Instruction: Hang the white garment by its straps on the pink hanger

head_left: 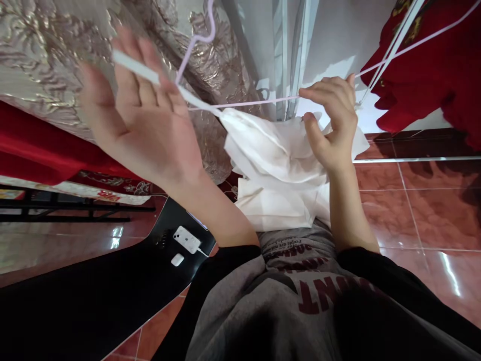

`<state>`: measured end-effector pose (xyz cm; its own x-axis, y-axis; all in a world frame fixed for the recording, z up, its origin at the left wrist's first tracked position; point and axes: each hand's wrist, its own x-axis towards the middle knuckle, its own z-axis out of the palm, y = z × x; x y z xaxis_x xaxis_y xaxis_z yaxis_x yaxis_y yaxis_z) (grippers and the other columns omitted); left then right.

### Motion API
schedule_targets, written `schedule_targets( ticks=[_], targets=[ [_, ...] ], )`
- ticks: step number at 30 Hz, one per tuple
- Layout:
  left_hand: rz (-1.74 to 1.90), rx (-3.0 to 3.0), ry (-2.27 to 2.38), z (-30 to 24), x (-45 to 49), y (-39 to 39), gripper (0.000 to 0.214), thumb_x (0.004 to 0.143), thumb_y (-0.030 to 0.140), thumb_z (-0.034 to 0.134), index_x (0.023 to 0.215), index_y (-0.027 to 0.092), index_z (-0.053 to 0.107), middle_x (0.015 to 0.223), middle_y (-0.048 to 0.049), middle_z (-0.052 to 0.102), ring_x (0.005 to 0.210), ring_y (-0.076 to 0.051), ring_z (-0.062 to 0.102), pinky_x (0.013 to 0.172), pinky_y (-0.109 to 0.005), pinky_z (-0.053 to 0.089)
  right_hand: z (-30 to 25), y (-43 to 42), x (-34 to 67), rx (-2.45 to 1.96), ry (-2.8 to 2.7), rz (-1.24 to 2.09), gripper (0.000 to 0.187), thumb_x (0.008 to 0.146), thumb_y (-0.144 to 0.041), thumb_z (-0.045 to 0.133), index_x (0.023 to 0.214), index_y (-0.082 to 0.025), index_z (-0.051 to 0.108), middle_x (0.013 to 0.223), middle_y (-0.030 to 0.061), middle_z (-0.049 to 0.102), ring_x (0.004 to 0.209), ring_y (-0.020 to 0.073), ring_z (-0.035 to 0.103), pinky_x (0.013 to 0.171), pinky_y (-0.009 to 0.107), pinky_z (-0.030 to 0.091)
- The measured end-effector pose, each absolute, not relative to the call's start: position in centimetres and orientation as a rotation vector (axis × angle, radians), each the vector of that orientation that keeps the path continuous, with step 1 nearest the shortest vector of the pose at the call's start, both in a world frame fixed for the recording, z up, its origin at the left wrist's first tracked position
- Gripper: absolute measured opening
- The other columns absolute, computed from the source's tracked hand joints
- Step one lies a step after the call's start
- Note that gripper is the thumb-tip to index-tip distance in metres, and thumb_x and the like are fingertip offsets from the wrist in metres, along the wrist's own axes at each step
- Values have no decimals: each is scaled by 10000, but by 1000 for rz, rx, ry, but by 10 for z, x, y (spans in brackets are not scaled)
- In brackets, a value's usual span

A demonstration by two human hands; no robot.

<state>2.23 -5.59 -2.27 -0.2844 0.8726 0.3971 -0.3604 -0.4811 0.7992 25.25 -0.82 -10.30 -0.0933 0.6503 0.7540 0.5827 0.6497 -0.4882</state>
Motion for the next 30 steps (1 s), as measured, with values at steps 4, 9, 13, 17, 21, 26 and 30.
schedule_targets(
  ticks=[4, 9, 13, 17, 21, 26, 30],
  targets=[
    [2082, 902, 899, -60, 13, -38, 266, 982, 196, 292, 1025, 190, 554, 1285, 7, 519, 1219, -158, 463, 706, -187, 516, -103, -8, 253, -998, -1749, 90, 268, 853, -372, 419, 1073, -353, 570, 1070, -27, 579, 1142, 159, 480, 1191, 483, 186],
    [1730, 1010, 899, -72, 37, -31, 259, 949, 171, 372, 1071, 153, 600, 1075, -82, 644, 969, -218, 606, 470, -208, 416, -99, -17, 236, -978, -1796, 130, 342, 843, -277, 448, 1165, -382, 500, 1162, -50, 547, 1212, 139, 438, 1200, 438, 190],
    [1758, 1114, 831, -66, 60, -33, 215, 961, 190, 408, 1077, 198, 590, 971, -52, 653, 924, -211, 612, 460, -217, 374, -92, -26, 236, -878, -1786, 140, 387, 819, -193, 493, 1172, -352, 517, 1223, -45, 518, 1272, 150, 405, 1183, 424, 235],
    [1828, 1152, 829, -64, 65, -33, 209, 970, 158, 386, 1090, 171, 556, 903, -62, 631, 868, -196, 619, 458, -230, 346, -91, -20, 267, -912, -1162, 3, 389, 686, -18, 532, 1022, -206, 584, 1048, 6, 550, 1011, 101, 534, 870, 270, 461],
    [1864, 1170, 900, -64, 66, -32, 193, 955, 174, 423, 1080, 252, 548, 864, -38, 614, 860, -189, 614, 463, -244, 355, -93, -13, 291, -1065, -1050, 461, 206, 672, -41, 530, 851, -129, 578, 687, -6, 535, 623, 53, 521, 566, 195, 397],
    [1843, 1160, 878, -64, 64, -31, 222, 966, 139, 394, 1136, 202, 521, 842, -34, 610, 840, -175, 615, 480, -219, 365, -90, -18, 285, -1076, -1178, 432, 164, 735, -108, 564, 883, -178, 552, 819, 19, 551, 717, 56, 527, 651, 218, 461],
    [1847, 1153, 927, -62, 62, -34, 208, 953, 168, 434, 1103, 230, 564, 852, -42, 612, 840, -188, 615, 485, -253, 349, -93, -15, 282, -1095, -1187, 450, 215, 724, -96, 598, 890, -213, 528, 883, 13, 558, 805, 57, 545, 722, 214, 492]
  ],
)
